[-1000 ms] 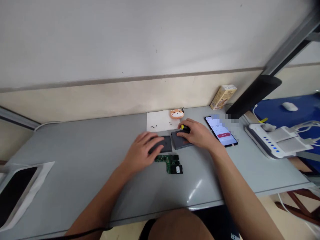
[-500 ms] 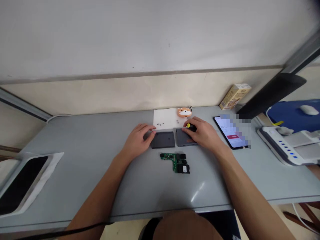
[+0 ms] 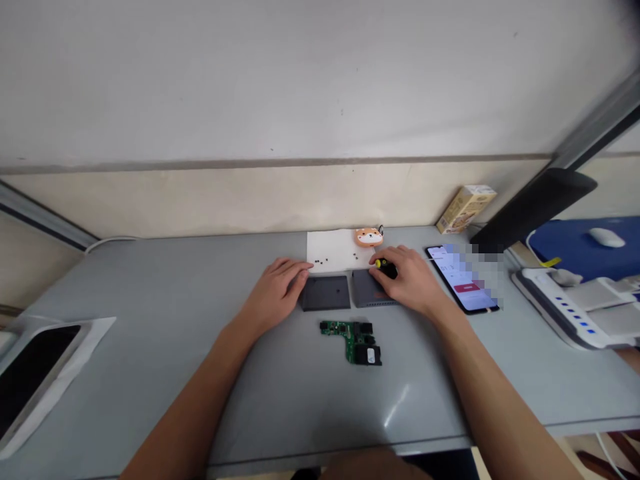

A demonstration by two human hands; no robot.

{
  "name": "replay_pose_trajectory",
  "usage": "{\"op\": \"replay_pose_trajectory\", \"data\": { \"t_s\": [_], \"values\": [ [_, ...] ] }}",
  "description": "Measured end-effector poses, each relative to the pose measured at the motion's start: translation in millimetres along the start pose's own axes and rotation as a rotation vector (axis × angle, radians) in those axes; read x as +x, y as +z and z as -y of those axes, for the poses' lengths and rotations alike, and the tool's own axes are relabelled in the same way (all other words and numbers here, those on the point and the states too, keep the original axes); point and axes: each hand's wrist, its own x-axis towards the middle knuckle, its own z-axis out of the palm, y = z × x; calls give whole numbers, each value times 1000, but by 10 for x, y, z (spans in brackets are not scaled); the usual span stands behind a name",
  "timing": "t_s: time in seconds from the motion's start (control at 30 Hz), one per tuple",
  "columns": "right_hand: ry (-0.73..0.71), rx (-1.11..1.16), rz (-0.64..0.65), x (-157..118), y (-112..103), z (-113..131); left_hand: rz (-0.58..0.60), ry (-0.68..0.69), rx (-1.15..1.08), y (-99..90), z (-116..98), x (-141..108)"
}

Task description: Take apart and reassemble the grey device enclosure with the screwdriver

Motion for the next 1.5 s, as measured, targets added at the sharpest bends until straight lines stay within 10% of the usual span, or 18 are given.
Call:
{"op": "replay_pose_trajectory", "data": {
  "t_s": [1.5],
  "values": [
    [-27, -21, -36, 30, 61, -20, 7, -111, -7, 91, -116, -4]
  ]
}}
